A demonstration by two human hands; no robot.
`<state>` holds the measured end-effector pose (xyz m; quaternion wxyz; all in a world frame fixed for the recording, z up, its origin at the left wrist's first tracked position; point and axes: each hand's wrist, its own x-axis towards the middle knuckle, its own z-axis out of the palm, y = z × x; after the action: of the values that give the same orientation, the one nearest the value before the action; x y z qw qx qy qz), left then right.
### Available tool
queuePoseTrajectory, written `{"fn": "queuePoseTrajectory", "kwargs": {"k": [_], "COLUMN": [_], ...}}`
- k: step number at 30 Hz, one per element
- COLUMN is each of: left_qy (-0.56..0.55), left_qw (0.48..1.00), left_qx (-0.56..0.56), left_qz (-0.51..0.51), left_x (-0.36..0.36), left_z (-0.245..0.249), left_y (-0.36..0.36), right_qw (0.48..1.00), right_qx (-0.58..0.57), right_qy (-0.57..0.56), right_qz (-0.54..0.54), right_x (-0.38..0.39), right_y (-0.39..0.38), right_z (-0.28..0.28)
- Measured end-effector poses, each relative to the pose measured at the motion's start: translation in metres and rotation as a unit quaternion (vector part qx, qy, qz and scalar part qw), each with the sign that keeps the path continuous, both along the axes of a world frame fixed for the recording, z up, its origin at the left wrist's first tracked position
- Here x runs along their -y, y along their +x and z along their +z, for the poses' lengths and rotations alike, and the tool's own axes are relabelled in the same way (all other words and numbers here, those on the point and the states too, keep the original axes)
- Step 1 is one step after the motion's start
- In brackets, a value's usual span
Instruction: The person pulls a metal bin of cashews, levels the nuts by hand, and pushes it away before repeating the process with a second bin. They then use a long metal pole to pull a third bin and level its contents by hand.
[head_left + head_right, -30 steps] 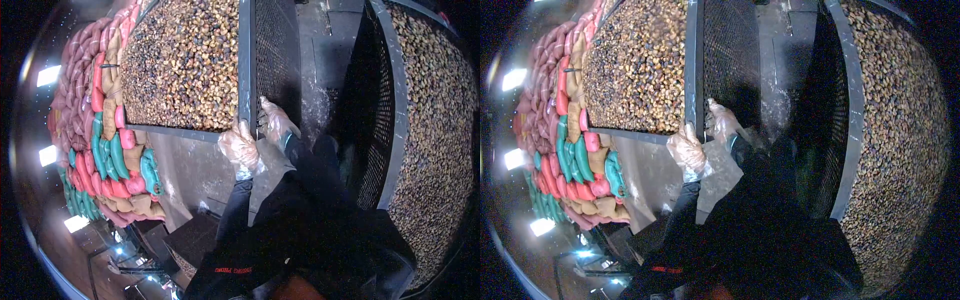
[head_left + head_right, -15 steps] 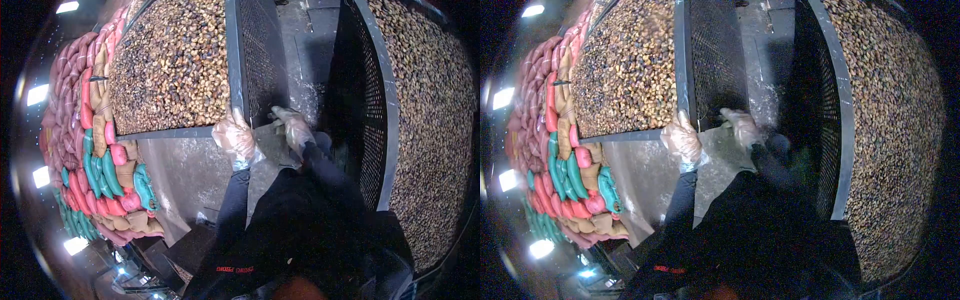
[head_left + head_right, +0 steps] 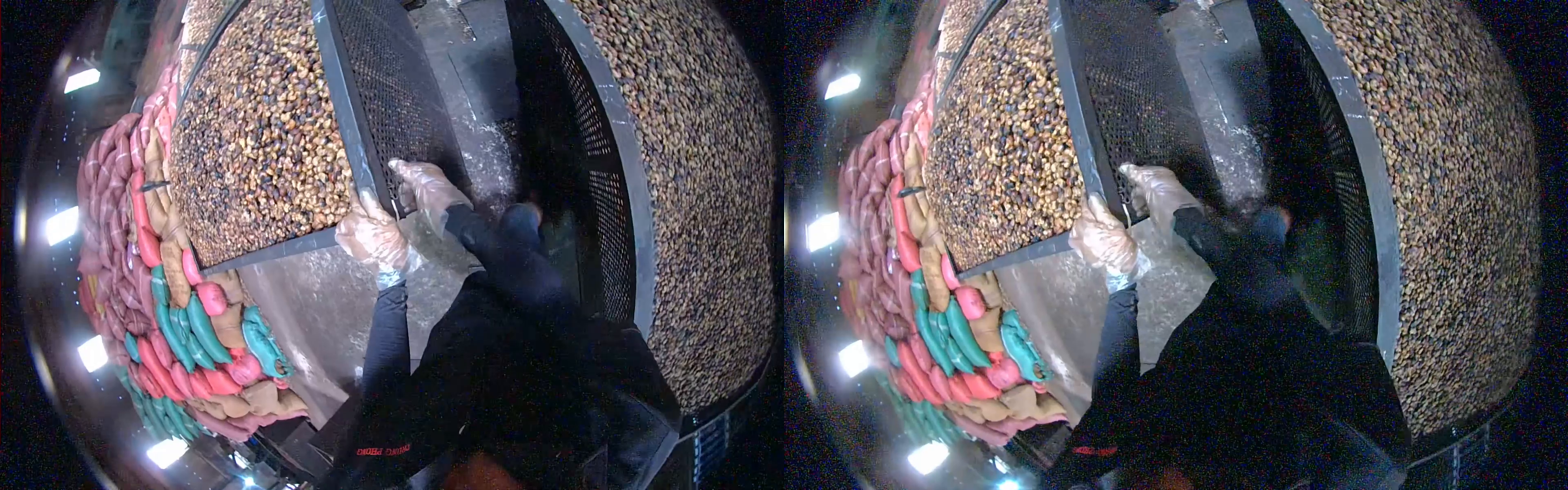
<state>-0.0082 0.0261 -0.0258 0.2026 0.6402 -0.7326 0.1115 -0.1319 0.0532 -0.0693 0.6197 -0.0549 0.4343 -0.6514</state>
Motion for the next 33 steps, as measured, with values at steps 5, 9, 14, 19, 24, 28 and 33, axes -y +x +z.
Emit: {"fn": "queuePoseTrajectory", "kwargs": {"k": [5,9,14,19,24,28,33], "left_qy": [-0.079,-0.069,-0.082,-0.020,0.060,0.042,-0.020], "left_qw": [0.995,0.995,0.993,0.999,0.997,0.999,0.999], "left_qx": [-0.002,0.006,0.068,0.035,0.030,0.029,0.035], "left_qz": [-0.063,-0.071,-0.054,-0.026,0.022,0.007,-0.005], "left_x": [0.006,0.003,-0.001,-0.005,-0.007,-0.007,-0.008], "left_z": [-0.003,0.006,0.004,0.013,0.023,0.015,0.012], "left_y": [0.003,-0.003,0.000,-0.006,-0.013,-0.006,-0.007], "right_qw": [0.993,0.944,0.883,0.867,0.974,0.761,0.983], "right_qx": [0.057,-0.311,-0.430,-0.463,0.068,-0.597,0.149], "right_qy": [0.059,-0.093,-0.182,-0.183,0.030,-0.235,-0.057], "right_qz": [0.083,0.059,-0.042,0.026,0.215,-0.100,0.094], "right_x": [0.002,0.003,0.017,0.014,0.026,0.032,0.027], "right_y": [-0.010,0.001,0.011,-0.016,-0.028,0.002,-0.007], "right_z": [0.007,-0.024,-0.048,-0.025,-0.011,-0.071,-0.058]}}
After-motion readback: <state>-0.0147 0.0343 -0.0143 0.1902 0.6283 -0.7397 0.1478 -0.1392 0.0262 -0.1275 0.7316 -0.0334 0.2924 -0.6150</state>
